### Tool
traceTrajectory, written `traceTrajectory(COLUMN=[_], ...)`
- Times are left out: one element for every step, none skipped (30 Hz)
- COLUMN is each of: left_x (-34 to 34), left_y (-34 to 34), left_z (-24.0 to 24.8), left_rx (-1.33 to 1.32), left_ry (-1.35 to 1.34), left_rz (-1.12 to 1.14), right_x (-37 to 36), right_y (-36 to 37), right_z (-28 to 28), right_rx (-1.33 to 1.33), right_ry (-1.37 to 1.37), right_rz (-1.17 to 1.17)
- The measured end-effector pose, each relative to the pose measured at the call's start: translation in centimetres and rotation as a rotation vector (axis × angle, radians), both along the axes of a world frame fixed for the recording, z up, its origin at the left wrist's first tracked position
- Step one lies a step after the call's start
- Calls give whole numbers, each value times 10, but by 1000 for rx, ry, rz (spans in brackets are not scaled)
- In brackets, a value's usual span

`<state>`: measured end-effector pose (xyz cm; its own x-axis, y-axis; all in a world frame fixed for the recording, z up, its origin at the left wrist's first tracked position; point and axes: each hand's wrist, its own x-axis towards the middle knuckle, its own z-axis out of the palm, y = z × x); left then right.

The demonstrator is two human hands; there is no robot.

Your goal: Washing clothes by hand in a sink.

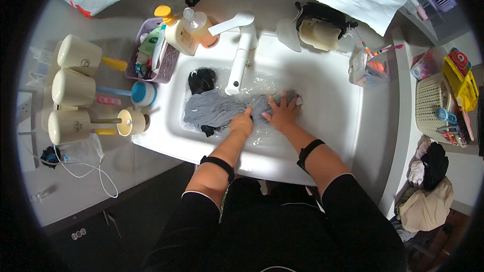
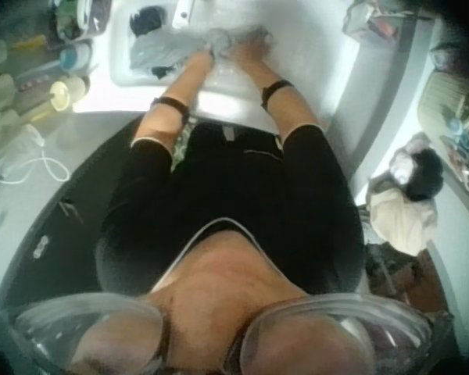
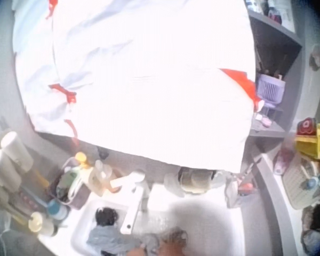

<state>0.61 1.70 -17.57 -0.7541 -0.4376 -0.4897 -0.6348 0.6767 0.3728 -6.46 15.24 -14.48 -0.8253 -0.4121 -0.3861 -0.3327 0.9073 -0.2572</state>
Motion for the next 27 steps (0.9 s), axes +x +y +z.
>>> traceTrajectory(left_x=[-4, 10, 10, 12, 20, 15, 1, -2, -1, -5, -11, -13, -18, -11, -5, -8, -12, -12, -11, -13, -14, -15, -13, -11, -9, -9, -7], left_y=[4, -20, -24, -29, -34, -28, -12, -5, -7, -10, -12, -12, -13, -24, -29, -27, -23, -22, -21, -20, -18, -17, -16, -14, -12, -12, -15], left_z=[2, -37, -35, -32, -24, -2, 26, 44, 44, 43, 45, 55, 49, 35, 26, 28, 31, 33, 34, 35, 35, 35, 32, 30, 28, 25, 20], left_rx=[-64, -69, -67, 104, 269, 271, 632, 974, 970, 1142, 1318, 1413, 1418, 1591, 1766, 1740, 1747, 1884, 2020, 2156, 2156, 2015, 1874, 1734, 1593, 1452, 1447], left_ry=[-165, -203, -205, -102, -4, -6, 64, 133, 135, 133, 131, 84, 81, 193, 307, 341, 337, 323, 309, 284, 280, 304, 326, 349, 370, 389, 395], left_rz=[-129, -20, -24, -11, 19, 11, 317, 655, 658, 747, 831, 818, 805, 838, 860, 932, 921, 898, 873, 835, 829, 828, 830, 828, 823, 815, 819], right_x=[1, 14, 9, 0, -6, -14, -22, -22, -19, -18, -17, -16, -15, -2, 12, 21, 28, 39, 45, 45, 45, 45, 42, 35, 27, 19, 16], right_y=[-2, -20, -23, -20, -22, -19, -13, -17, -22, -30, -34, -36, -36, -45, -51, -50, -50, -52, -54, -56, -58, -59, -59, -58, -56, -54, -53], right_z=[-9, -15, -18, -20, -10, -4, -8, -11, -16, -22, -23, -24, -25, -14, 5, 24, 37, 51, 62, 61, 57, 55, 47, 41, 35, 28, 26], right_rx=[4, 54, 129, 130, 109, 95, 105, -17, -140, -264, -263, -639, -1013, -1088, -1156, -1236, -1251, -1210, -1168, -1168, -1181, -1193, -1193, -1144, -1096, -946, -909], right_ry=[-4, -36, -58, -61, -30, 7, 8, 19, 29, 116, 120, -27, -174, -163, -149, -123, -1, 109, 216, 223, 283, 342, 341, 329, 317, 325, 342], right_rz=[-5, 175, 302, 301, 256, 189, 159, -18, -187, -135, -138, -112, -81, -12, 51, 83, 151, 166, 182, 178, 121, 63, 61, 19, -22, -79, -125])
